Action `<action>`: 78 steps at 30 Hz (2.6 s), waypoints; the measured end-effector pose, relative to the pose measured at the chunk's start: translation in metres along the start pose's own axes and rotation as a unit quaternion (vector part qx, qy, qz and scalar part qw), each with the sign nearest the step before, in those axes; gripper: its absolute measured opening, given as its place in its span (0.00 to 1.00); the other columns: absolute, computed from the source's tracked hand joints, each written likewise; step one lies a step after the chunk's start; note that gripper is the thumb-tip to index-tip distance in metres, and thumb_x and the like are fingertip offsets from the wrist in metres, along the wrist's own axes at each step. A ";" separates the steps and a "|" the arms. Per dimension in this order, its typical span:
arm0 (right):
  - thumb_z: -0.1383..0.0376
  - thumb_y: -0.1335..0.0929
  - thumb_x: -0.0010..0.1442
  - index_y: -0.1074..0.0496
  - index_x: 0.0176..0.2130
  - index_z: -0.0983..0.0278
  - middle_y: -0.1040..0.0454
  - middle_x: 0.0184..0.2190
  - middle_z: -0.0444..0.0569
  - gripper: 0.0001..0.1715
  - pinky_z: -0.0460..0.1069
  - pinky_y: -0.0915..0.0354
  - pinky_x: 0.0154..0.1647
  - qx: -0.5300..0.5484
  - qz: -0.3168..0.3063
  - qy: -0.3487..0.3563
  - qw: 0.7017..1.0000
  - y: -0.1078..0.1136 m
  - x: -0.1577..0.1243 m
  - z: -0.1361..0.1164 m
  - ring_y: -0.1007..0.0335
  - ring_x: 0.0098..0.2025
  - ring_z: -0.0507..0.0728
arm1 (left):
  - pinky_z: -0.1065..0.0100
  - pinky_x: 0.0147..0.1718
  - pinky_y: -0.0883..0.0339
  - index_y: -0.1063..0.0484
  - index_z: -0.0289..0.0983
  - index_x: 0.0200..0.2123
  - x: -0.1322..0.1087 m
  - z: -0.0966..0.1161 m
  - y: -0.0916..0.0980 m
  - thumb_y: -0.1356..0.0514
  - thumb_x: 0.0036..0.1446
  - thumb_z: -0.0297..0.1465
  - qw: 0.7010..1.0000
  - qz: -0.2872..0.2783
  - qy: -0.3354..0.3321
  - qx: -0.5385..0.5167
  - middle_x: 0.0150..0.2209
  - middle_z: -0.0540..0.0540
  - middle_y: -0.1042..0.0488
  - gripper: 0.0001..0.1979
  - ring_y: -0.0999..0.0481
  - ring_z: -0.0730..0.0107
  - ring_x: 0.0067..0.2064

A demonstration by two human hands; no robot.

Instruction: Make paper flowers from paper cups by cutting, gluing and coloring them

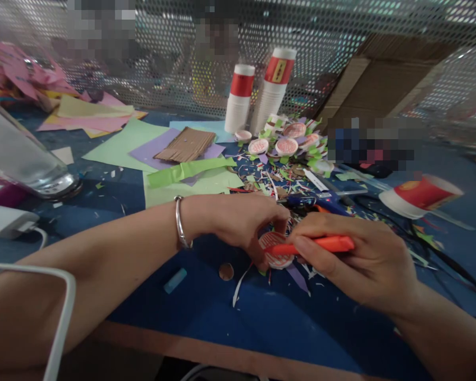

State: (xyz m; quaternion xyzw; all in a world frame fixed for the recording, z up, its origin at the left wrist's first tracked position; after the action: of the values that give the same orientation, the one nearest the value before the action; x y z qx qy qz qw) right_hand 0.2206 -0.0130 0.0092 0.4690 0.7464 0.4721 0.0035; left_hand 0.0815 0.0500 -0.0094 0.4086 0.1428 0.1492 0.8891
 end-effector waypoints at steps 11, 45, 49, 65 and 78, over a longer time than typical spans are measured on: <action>0.68 0.33 0.65 0.27 0.33 0.58 0.23 0.25 0.43 0.08 0.49 0.34 0.27 -0.105 0.067 -0.031 0.992 0.011 -0.003 0.015 0.29 0.24 0.53 | 0.68 0.34 0.41 0.29 0.36 0.42 0.000 -0.002 -0.001 0.26 0.44 0.39 0.999 -0.008 0.017 0.038 0.38 0.48 0.26 0.24 0.29 0.65 0.38; 0.70 0.32 0.63 0.27 0.31 0.60 0.23 0.24 0.41 0.08 0.47 0.37 0.25 -0.125 0.073 -0.020 0.989 0.012 -0.003 0.011 0.30 0.22 0.50 | 0.67 0.35 0.40 0.28 0.37 0.42 -0.001 -0.002 0.000 0.25 0.44 0.37 0.999 -0.011 0.022 0.026 0.40 0.48 0.27 0.24 0.29 0.64 0.40; 0.71 0.32 0.63 0.26 0.31 0.59 0.23 0.25 0.41 0.09 0.46 0.37 0.26 -0.104 0.086 -0.024 0.991 0.011 -0.006 0.011 0.29 0.24 0.50 | 0.67 0.35 0.41 0.28 0.36 0.42 0.000 -0.001 0.001 0.25 0.43 0.37 0.999 -0.011 0.017 0.031 0.39 0.48 0.27 0.25 0.30 0.64 0.40; 0.73 0.33 0.63 0.26 0.31 0.62 0.28 0.21 0.39 0.10 0.42 0.40 0.20 -0.010 0.035 -0.013 0.999 0.004 -0.002 -0.001 0.34 0.20 0.46 | 0.69 0.32 0.44 0.28 0.36 0.39 0.000 0.000 -0.001 0.24 0.43 0.35 1.000 -0.003 0.010 0.010 0.37 0.51 0.27 0.22 0.31 0.69 0.37; 0.72 0.32 0.62 0.27 0.30 0.60 0.24 0.23 0.39 0.09 0.44 0.38 0.25 -0.147 0.086 0.000 0.985 0.018 -0.005 0.014 0.31 0.22 0.47 | 0.70 0.32 0.44 0.28 0.36 0.42 0.001 -0.003 0.000 0.24 0.41 0.38 1.000 -0.005 0.014 0.022 0.37 0.50 0.28 0.27 0.31 0.68 0.37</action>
State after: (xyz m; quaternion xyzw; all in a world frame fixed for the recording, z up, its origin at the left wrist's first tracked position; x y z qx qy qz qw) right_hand 0.2426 -0.0046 0.0122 0.5259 0.6255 0.5755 0.0319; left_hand 0.0814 0.0525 -0.0116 0.4255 0.1608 0.1468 0.8784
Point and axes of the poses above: each hand's wrist, its own x-axis towards the middle knuckle, its own y-axis out of the back of the hand, z = x × y, the point moved 4 cm from there along x, towards the middle knuckle
